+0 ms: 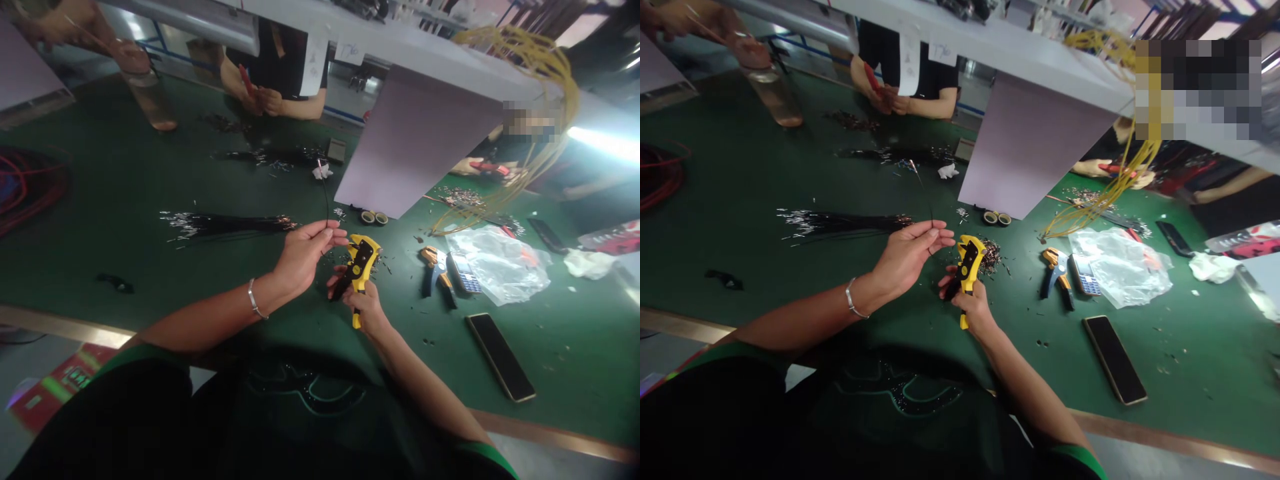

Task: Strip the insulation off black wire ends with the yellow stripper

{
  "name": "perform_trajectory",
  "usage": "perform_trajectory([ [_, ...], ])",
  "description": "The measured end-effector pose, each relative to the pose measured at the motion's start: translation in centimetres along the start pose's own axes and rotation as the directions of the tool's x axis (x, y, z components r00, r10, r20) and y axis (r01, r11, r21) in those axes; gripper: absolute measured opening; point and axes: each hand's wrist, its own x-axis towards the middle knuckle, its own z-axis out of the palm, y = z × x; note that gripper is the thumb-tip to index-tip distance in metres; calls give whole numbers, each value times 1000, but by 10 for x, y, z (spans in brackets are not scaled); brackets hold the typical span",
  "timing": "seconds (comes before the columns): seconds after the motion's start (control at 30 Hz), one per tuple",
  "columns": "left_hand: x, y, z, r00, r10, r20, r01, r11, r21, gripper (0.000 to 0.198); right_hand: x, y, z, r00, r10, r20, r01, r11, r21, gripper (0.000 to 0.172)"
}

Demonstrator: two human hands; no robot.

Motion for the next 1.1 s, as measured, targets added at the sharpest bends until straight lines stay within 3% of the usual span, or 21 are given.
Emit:
perform_trajectory([
  [0.63,-3,-4,2,997,-51,49,56,993,-103,12,4,8,-5,997,-66,-39,63,994,-84,45],
  [1.1,-4,-8,2,997,-61,47,67,989,-131,12,0,2,-1,997,-25,-72,17,994,-107,31],
])
